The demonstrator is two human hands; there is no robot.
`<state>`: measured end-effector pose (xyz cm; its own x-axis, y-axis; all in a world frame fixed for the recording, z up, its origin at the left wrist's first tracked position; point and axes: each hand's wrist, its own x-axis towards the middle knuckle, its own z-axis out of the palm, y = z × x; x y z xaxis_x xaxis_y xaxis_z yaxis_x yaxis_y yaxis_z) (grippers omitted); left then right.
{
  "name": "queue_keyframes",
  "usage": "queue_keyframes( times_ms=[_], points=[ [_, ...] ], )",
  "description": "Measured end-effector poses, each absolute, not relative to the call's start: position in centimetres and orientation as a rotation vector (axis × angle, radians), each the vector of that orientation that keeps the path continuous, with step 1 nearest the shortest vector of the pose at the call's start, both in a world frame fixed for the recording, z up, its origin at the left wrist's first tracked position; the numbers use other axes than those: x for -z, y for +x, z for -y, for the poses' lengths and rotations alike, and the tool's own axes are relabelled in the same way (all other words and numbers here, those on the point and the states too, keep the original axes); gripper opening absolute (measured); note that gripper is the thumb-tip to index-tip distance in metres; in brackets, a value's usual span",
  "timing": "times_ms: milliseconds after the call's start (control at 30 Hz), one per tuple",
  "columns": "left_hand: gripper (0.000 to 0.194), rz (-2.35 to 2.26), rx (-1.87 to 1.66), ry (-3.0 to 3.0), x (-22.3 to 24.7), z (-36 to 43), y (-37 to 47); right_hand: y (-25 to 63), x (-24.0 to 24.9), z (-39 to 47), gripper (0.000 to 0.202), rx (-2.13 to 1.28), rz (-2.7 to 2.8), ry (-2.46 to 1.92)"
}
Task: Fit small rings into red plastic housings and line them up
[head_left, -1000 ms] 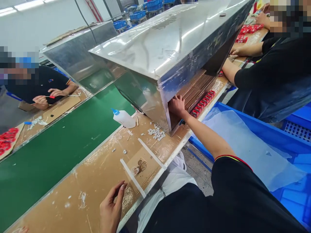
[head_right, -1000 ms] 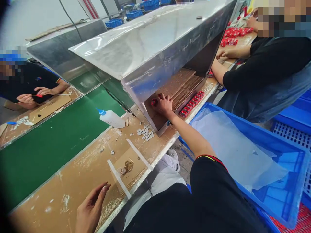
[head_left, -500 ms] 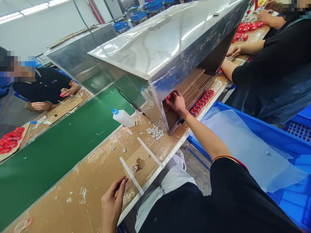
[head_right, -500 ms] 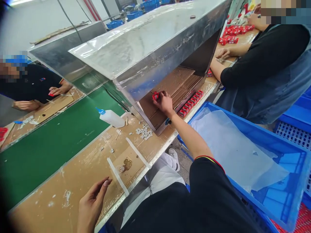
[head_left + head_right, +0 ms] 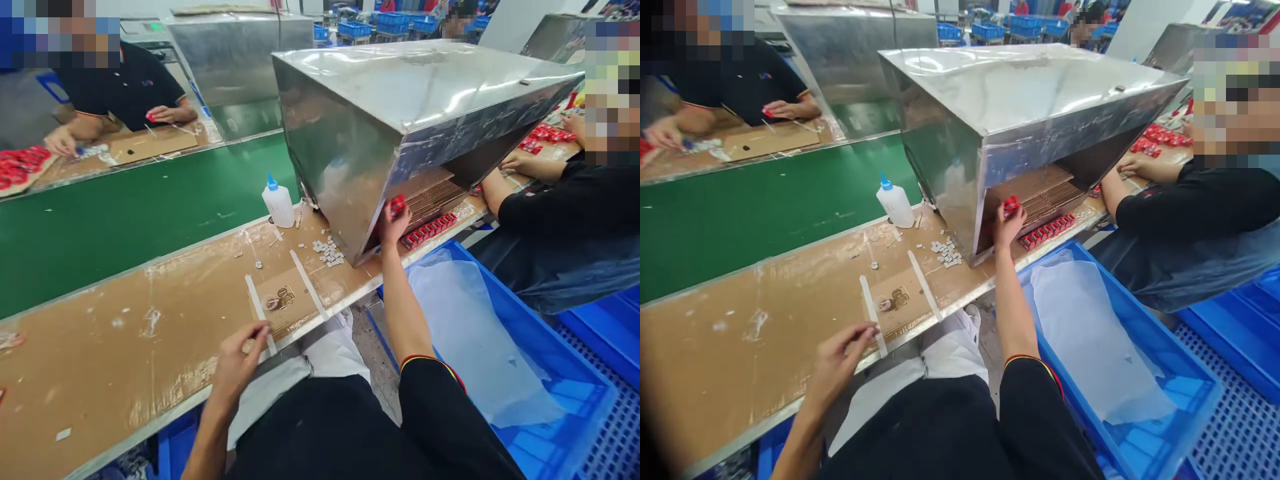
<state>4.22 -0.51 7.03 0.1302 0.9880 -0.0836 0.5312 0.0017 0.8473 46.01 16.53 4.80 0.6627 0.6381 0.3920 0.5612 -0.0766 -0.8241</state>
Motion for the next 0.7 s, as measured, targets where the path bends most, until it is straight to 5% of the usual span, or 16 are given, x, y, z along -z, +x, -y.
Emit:
queue_keyframes(
  times_ms=[200,467,700],
  points=[
    [0.05,-0.636,-0.173,1.104,-3.1,4.8,13.1,42.1,-4.4,-17.9,0.032,-0.076,0.972,-1.934],
    [0.05,-0.736,-0.195,1.267,0.2,4.5,15.8,41.5,-5.6,-16.2,0.046,0.049,1.509,-1.962],
    [0.039,-0.815,-0.08,1.303,-2.9,7.1,8.2,44.2,-5.9,-6.3,0.047,0.269,0.858,-1.762]
  ],
)
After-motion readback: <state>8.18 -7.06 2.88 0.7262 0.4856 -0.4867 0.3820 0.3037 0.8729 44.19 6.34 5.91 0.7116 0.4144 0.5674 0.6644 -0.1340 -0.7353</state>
